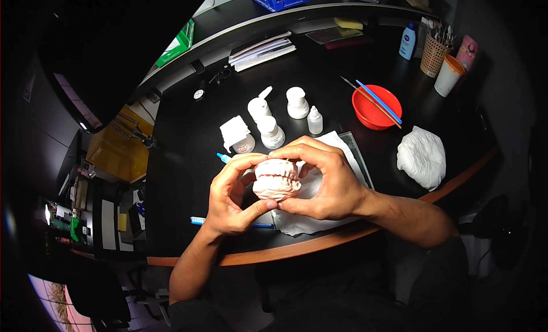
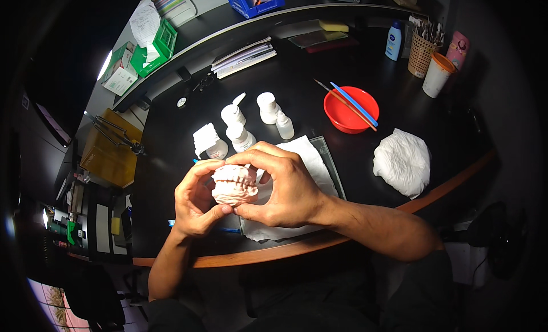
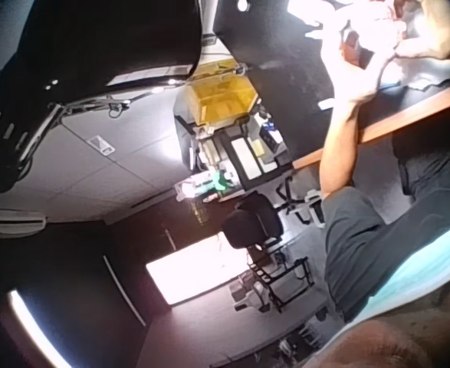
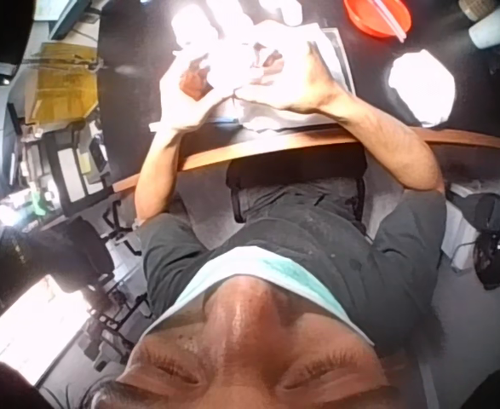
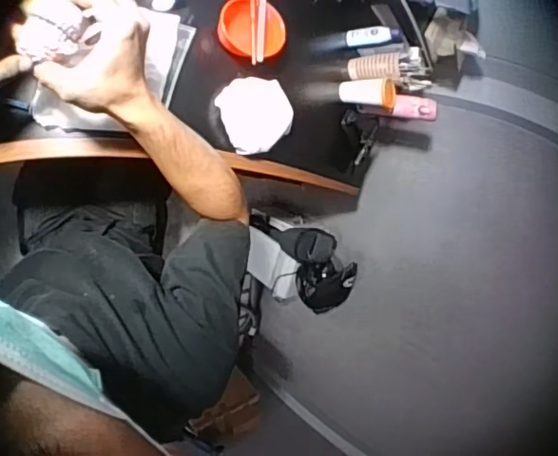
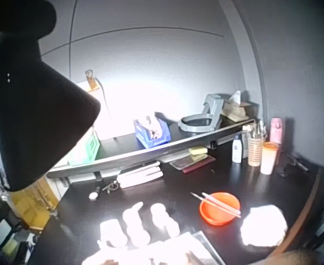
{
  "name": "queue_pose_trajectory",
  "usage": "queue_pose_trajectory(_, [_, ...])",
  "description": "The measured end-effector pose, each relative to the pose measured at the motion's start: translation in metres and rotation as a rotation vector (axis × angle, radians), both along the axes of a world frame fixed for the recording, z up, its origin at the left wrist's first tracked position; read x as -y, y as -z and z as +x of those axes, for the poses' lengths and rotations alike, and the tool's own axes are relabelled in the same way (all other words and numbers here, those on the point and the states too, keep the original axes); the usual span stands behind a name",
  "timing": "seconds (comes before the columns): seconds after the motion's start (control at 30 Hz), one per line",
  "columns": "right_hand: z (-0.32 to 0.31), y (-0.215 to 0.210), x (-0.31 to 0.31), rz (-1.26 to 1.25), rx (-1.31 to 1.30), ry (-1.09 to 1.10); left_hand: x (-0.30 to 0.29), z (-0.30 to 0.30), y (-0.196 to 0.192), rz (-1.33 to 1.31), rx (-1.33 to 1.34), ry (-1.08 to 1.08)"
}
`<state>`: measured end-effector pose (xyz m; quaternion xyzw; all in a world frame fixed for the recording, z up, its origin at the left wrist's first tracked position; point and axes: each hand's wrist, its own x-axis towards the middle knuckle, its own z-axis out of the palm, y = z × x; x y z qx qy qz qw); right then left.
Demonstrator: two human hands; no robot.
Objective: The person handles two pink denture halves on a workbench, wipes them with a tissue, and retrieves a small container from a drawer. They apply a substance from the container to one denture half using a small tool, then brush the surface with a toothbrush. The person joins the two halves together, inspects the fit, and uses a metal tool to adjust the edges.
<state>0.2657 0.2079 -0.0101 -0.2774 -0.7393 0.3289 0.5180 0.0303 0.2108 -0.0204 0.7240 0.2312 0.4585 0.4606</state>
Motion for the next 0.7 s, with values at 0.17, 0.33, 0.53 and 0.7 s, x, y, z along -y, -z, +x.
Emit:
queue_pose_trajectory(0.17, [0.0044,-0.0038,0.0003,0.035,0.019,0.002,0.0014,0.0034,0.0033,-0.078,0.114,0.076])
queue_pose_trajectory(0.33, [0.0037,-0.0026,0.0008,0.023,0.025,0.001,0.0017,0.0007,0.0049,-0.074,0.064,0.059])
queue_pose_trajectory(0.53, [0.0041,-0.0023,0.0015,0.074,0.035,0.013,-0.0032,-0.0046,0.003,0.059,-0.059,0.023])
queue_pose_trajectory(0.7, [0.0039,-0.0018,0.0018,0.038,0.043,-0.003,-0.0034,-0.0046,0.0044,0.05,-0.048,0.019])
